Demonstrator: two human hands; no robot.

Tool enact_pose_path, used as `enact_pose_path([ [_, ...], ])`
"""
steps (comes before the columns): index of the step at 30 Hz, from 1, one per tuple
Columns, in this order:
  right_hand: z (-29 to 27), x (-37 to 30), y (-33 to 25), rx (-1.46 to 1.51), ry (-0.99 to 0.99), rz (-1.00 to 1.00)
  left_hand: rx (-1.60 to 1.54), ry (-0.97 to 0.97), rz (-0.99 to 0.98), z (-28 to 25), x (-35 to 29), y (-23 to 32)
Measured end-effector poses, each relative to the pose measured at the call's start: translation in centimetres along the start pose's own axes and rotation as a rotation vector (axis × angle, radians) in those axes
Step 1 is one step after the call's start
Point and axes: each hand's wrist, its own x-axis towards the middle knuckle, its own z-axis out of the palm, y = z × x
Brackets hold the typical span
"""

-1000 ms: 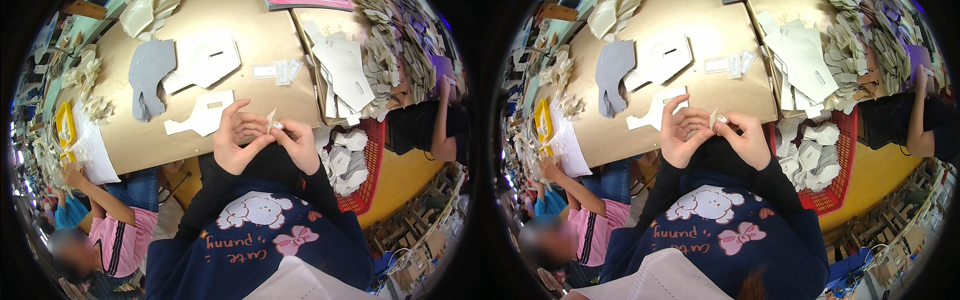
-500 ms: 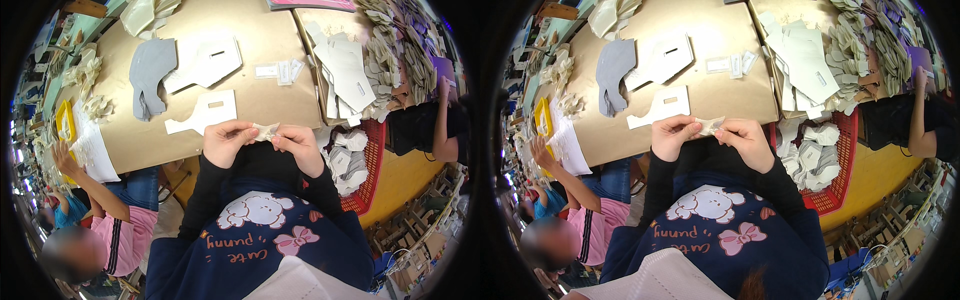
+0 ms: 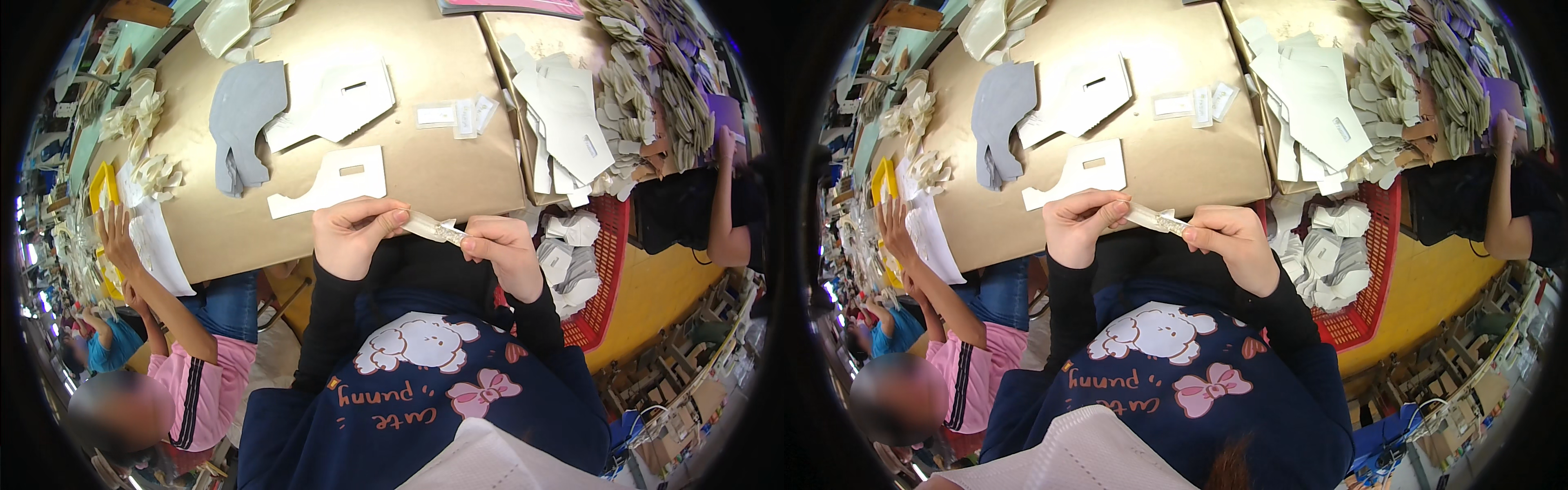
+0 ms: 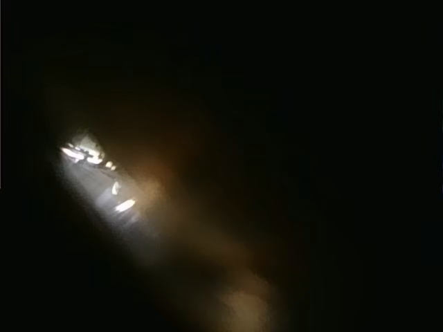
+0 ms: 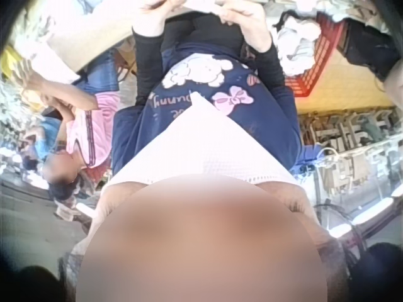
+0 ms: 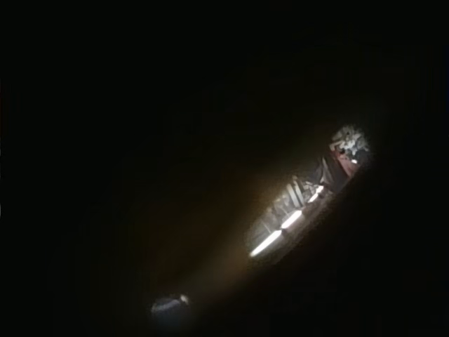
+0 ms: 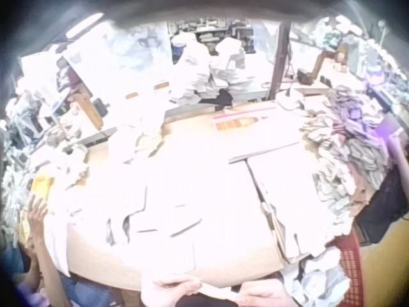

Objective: The person assembles face masks by inserting a small rectangular filter into a slot on a white mask blank and folding the edges to secure it. They handle multiple mask blanks and filters, stacking completed units on the table.

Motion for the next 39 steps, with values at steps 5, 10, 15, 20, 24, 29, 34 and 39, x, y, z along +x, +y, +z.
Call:
enact_pose_path([
  [5, -0.1, -0.2, 1.1, 0.022, 0.041, 0.017, -0.033, 0.028, -0.051, -0.1, -0.4, -1.7],
  [10, -4.4, -4.2, 0.9, 0.164, 0.385, -0.286, -0.056, 0.788, 0.275, -8.6, 2.9, -0.8],
  [15, -8.7, -7.9, 0.6, 0.224, 0.573, -0.348, 0.059, 0.342, 0.264, -8.5, 0.2, -0.4],
  [20, -5.7, -4.5, 2.5, 0.299, 0.488, -0.240, 0.098, 0.132, 0.044, 3.9, 1.8, -6.1],
  [24, -4.1, -2.4, 1.0, 0.239, 0.363, -0.345, 0.931, 0.348, 0.502, 4.6, 2.6, -6.9],
  [29, -3.1, -1.3, 0.5, 0.126, 0.400, -0.301, 0.962, 0.409, 0.516, 3.6, 2.6, -6.8],
  [34, -2.1, -1.0, 0.6, -0.314, 0.391, -0.271, 0.568, 0.213, 0.509, 4.2, 0.0, -4.8],
  [39, -0.5, 0.0, 0.2, -0.436, 0.213, -0.394, -0.131, -0.157, -0.015, 4.9, -0.4, -2.9],
])
